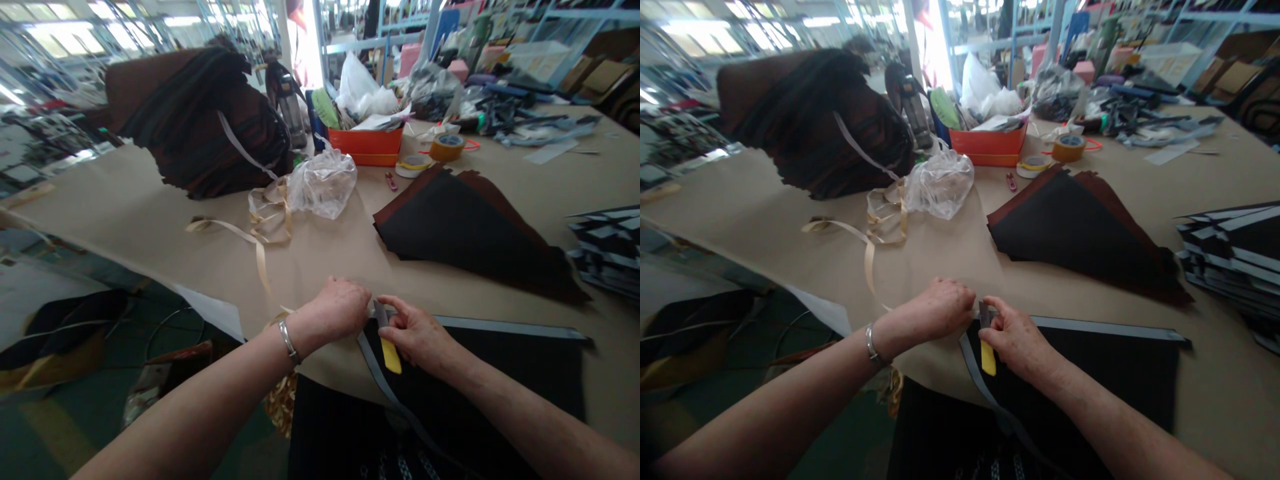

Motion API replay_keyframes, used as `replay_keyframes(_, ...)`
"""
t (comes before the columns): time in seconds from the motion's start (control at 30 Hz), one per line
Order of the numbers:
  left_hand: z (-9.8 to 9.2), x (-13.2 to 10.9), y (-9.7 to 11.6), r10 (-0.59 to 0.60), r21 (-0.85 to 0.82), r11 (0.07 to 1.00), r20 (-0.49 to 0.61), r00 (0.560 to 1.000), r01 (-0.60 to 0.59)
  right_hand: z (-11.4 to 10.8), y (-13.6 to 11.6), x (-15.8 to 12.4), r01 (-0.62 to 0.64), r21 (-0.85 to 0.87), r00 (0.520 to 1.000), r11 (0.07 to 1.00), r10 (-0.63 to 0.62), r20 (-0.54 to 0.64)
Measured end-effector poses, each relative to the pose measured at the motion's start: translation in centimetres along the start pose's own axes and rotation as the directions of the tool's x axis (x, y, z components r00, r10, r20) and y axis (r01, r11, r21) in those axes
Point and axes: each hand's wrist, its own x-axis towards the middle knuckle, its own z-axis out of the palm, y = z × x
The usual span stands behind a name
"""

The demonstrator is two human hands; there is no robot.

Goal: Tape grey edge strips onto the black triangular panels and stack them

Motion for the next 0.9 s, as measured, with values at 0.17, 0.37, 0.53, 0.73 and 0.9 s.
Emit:
replay_keyframes(0.17,-0.5,0.1,0.1,-0.008,-0.01,1.0,0.048,0.999,0.009,0.0,-0.5,0.1,-0.023,-0.051,1.0,0.998,0.023,-0.005)
replay_keyframes(0.37,-1.2,-0.2,0.1,-0.016,-0.087,0.996,0.108,0.994,0.026,0.1,-0.5,0.1,-0.021,-0.078,1.0,0.997,0.022,0.012)
replay_keyframes(0.53,-1.7,-0.8,1.4,0.011,-0.202,0.979,0.11,0.994,0.011,0.2,-0.1,0.1,-0.006,-0.159,1.0,0.987,0.004,-0.015)
replay_keyframes(0.73,-1.9,-2.0,1.8,0.002,-0.347,0.938,-0.051,0.999,-0.02,0.1,0.8,0.7,0.015,0.02,1.0,1.0,-0.016,0.021)
replay_keyframes(0.9,0.1,-3.6,-1.7,-0.201,-0.389,0.914,-0.179,0.963,0.119,-4.7,1.8,-3.9,0.007,0.311,0.999,0.951,0.009,-0.049)
